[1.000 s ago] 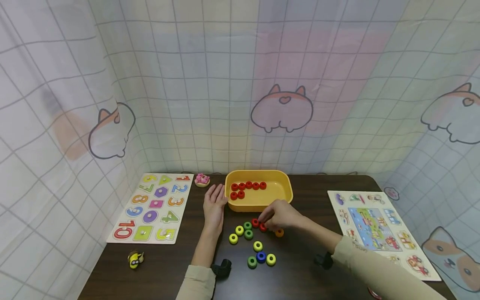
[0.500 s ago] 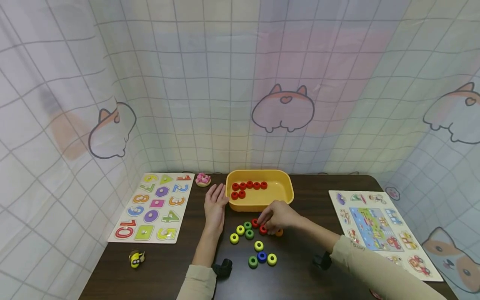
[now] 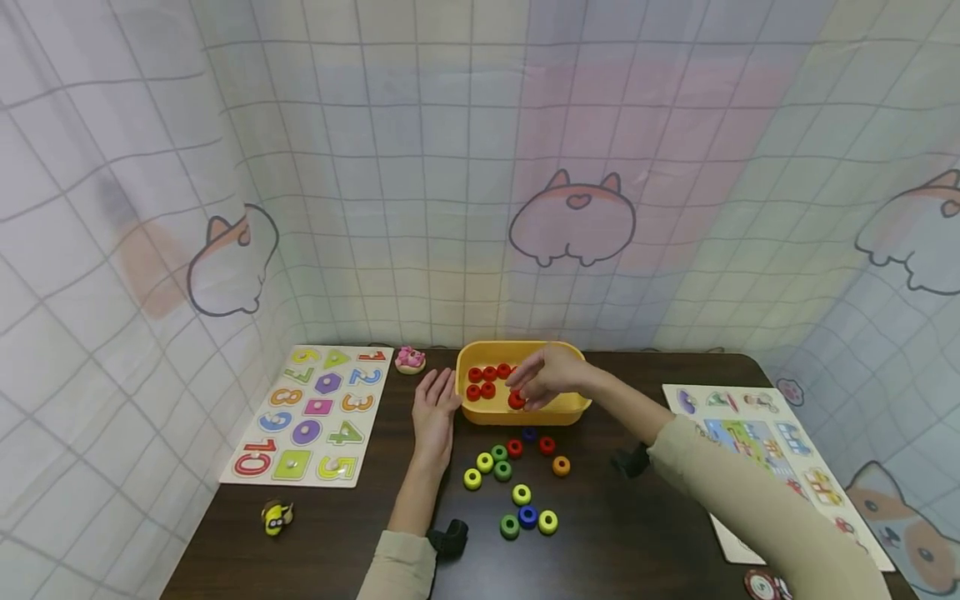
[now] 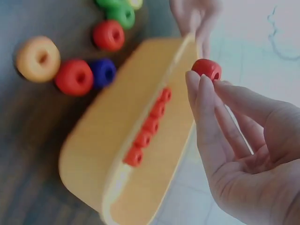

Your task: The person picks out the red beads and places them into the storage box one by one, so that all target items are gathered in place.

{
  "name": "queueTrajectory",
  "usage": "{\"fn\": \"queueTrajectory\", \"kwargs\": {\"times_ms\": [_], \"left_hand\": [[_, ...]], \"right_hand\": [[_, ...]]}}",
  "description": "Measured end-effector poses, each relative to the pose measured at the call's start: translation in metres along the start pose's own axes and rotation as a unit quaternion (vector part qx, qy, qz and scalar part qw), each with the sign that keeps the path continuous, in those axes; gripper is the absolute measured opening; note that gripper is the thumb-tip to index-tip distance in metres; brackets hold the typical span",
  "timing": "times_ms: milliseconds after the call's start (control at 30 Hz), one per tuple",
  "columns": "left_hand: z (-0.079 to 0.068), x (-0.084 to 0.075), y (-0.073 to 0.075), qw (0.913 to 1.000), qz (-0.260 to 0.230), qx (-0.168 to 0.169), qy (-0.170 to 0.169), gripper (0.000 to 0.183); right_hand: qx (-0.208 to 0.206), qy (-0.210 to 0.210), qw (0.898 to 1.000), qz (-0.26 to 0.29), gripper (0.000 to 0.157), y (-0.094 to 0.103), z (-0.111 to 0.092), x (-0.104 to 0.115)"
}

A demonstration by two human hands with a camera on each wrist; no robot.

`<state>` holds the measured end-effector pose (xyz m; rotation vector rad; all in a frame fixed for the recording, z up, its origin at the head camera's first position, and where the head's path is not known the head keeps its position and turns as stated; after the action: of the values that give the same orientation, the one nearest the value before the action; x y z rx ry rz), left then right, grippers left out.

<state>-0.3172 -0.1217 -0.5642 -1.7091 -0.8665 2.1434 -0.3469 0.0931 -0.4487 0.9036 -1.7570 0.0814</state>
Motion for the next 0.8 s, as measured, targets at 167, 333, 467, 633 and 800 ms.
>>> {"fn": "queueTrajectory", "kwargs": {"times_ms": [167,333,467,633,800], "left_hand": [[-0.001,0.001,0.000,0.9999,-0.009,0.004,0.008,0.067],[-0.006,-0.005,-0.005,0.9993,-0.025,0.016,0.025,0.069],[-0.007,-0.009,-0.007,0.9990,-0.027,0.023,0.026,0.070],[-0.006,-0.009,-0.006,0.9992,-0.025,0.019,0.023,0.069],[0.000,-0.006,-0.002,0.9998,-0.016,0.008,0.009,0.067]], "right_hand": [[-0.043,-0.036,0.998,0.004,0.025,0.015,0.037,-0.003],[-0.081,-0.053,0.995,0.000,0.029,0.016,0.068,-0.025],[-0.087,-0.057,0.995,0.005,0.026,0.010,0.082,-0.040],[-0.078,-0.053,0.995,0.032,0.028,-0.001,0.085,-0.043],[-0.081,-0.017,0.996,0.014,0.027,0.002,0.065,-0.028]]}}
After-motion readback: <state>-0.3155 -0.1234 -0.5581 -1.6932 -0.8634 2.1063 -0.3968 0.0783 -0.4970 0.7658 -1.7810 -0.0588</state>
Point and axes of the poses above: each hand's wrist, its own z-axis towards the middle knuckle, its own y-axis out of the back of the hand, x = y × z, the point moved 4 cm from there along z, towards the middle knuckle, and after that the axes turned 7 degrees about -y, right-handed, at the moved point
